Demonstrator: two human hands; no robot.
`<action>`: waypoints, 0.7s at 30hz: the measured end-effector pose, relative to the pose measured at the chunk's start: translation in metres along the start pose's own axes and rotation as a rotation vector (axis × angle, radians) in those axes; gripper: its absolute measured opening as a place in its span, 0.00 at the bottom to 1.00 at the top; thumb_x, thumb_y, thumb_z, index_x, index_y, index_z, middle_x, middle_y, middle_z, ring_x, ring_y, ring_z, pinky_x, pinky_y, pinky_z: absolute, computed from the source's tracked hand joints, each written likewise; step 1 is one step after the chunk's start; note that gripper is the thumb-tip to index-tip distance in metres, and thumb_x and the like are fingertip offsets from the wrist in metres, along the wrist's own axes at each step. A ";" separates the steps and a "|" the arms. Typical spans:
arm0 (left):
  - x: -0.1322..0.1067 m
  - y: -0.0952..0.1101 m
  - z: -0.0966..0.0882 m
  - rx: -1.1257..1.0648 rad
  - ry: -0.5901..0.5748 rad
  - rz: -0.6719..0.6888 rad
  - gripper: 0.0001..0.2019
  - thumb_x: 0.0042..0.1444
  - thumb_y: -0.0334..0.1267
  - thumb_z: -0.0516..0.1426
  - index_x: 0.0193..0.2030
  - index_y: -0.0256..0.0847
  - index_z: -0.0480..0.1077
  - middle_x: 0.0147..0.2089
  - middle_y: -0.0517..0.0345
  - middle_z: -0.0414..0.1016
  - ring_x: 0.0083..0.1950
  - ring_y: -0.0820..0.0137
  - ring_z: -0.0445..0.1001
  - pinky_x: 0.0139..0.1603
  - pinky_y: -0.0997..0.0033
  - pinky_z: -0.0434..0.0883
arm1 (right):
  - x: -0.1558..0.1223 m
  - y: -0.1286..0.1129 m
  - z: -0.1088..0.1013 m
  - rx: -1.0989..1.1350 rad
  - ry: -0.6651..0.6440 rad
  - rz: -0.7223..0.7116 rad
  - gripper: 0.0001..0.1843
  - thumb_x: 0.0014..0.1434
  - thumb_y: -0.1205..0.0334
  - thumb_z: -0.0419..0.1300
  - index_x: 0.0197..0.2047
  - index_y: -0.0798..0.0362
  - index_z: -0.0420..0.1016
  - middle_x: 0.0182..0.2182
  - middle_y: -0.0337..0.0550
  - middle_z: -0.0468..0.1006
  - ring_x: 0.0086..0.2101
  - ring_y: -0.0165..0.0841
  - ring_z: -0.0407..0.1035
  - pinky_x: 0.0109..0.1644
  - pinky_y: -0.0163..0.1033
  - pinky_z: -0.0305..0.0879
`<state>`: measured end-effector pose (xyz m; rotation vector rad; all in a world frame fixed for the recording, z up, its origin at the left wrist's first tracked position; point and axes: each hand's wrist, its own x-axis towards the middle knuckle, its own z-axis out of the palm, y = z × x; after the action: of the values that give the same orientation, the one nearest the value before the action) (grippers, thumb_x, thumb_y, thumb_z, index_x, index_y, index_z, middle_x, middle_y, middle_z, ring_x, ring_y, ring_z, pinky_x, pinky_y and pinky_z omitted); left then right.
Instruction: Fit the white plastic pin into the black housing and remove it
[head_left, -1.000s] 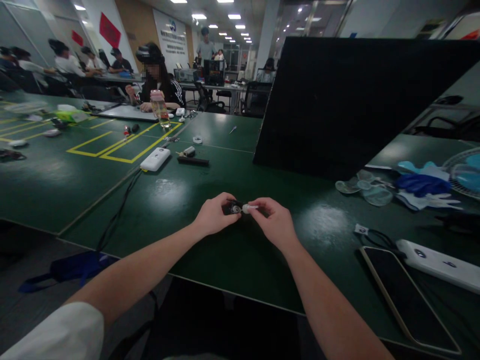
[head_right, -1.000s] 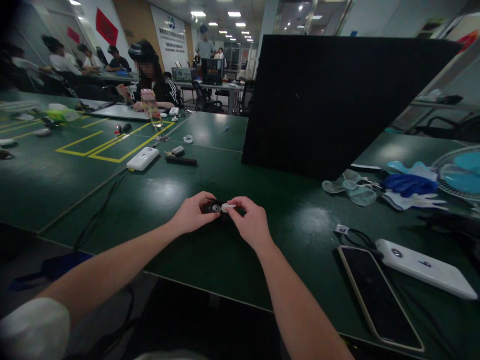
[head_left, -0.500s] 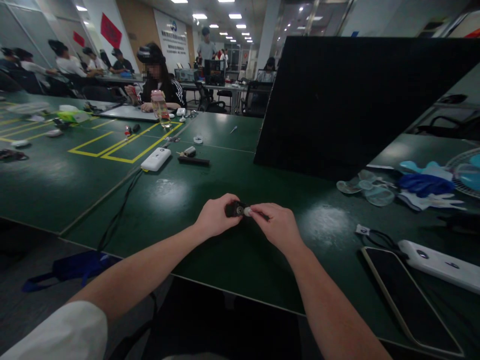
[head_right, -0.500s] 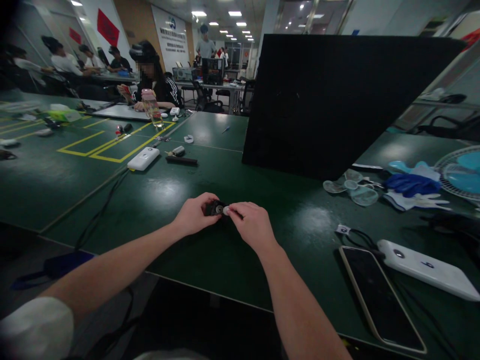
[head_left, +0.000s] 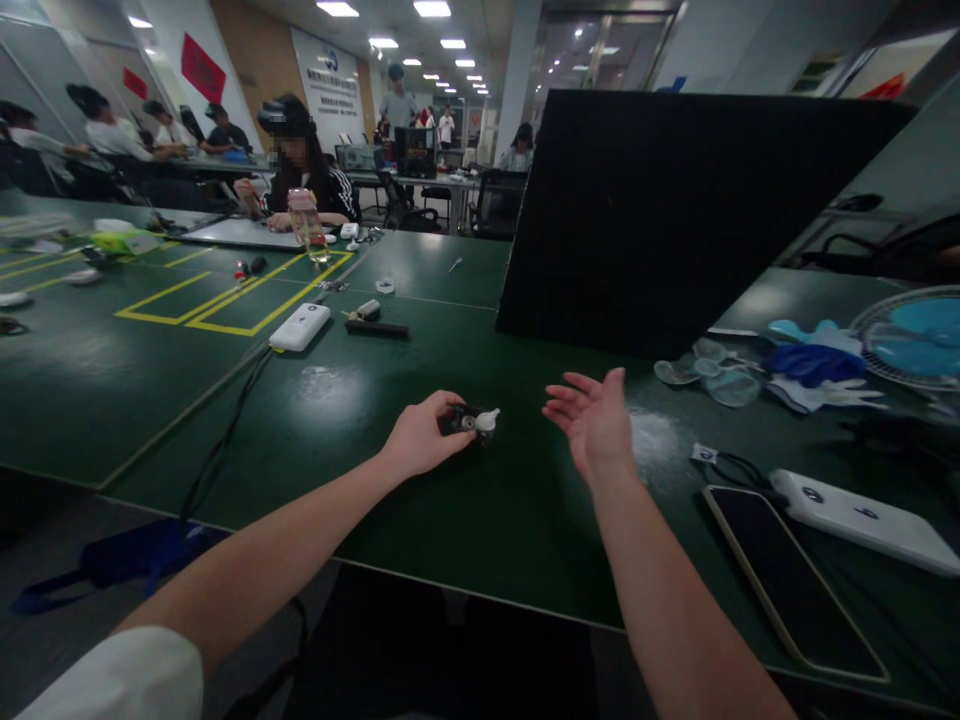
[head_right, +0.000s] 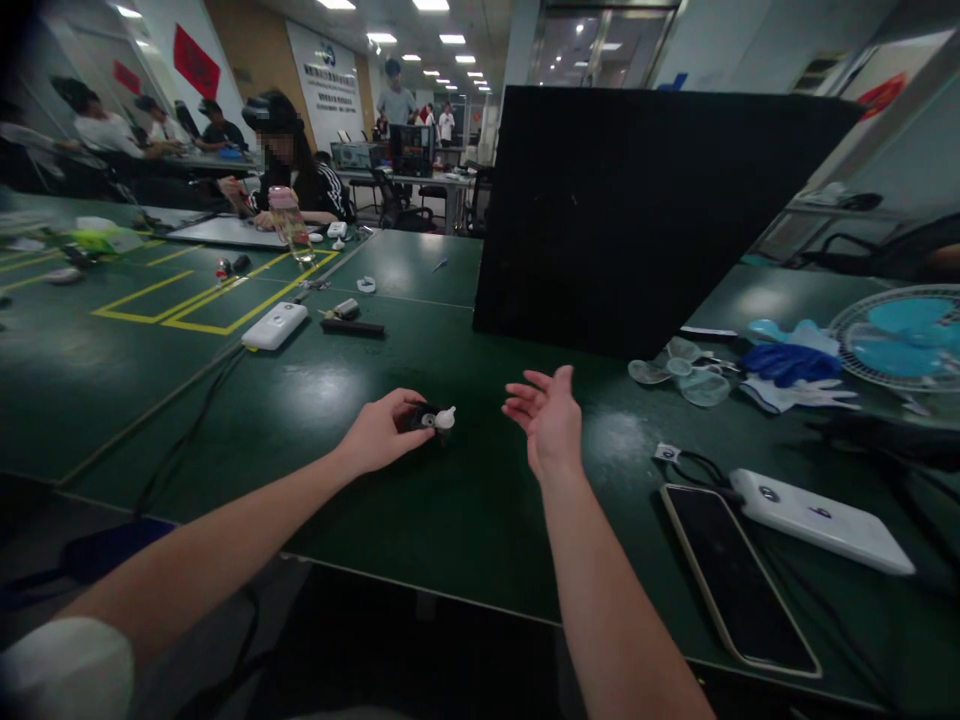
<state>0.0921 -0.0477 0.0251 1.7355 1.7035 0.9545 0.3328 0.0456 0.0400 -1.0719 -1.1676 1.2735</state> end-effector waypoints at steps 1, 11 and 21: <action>0.000 0.000 -0.001 0.001 -0.003 -0.003 0.21 0.56 0.46 0.62 0.55 0.46 0.67 0.48 0.55 0.81 0.46 0.63 0.80 0.44 0.63 0.76 | 0.007 0.001 -0.007 0.132 0.010 0.066 0.44 0.56 0.22 0.38 0.50 0.50 0.71 0.42 0.52 0.79 0.42 0.42 0.76 0.47 0.51 0.75; 0.003 -0.015 0.000 0.066 0.000 -0.024 0.23 0.57 0.48 0.61 0.58 0.48 0.65 0.51 0.52 0.80 0.50 0.60 0.80 0.47 0.60 0.75 | 0.017 0.027 -0.018 0.315 -0.045 0.092 0.50 0.50 0.17 0.34 0.57 0.47 0.64 0.51 0.57 0.74 0.54 0.47 0.70 0.49 0.59 0.72; -0.006 -0.062 -0.068 0.345 0.245 0.056 0.22 0.51 0.43 0.62 0.53 0.43 0.68 0.64 0.48 0.68 0.63 0.56 0.70 0.64 0.54 0.67 | 0.014 0.018 -0.012 0.542 0.033 0.208 0.44 0.51 0.19 0.43 0.54 0.46 0.67 0.51 0.54 0.75 0.52 0.46 0.72 0.47 0.58 0.74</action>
<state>0.0011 -0.0567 0.0179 1.9558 2.0880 0.9756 0.3422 0.0609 0.0211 -0.8136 -0.6344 1.6089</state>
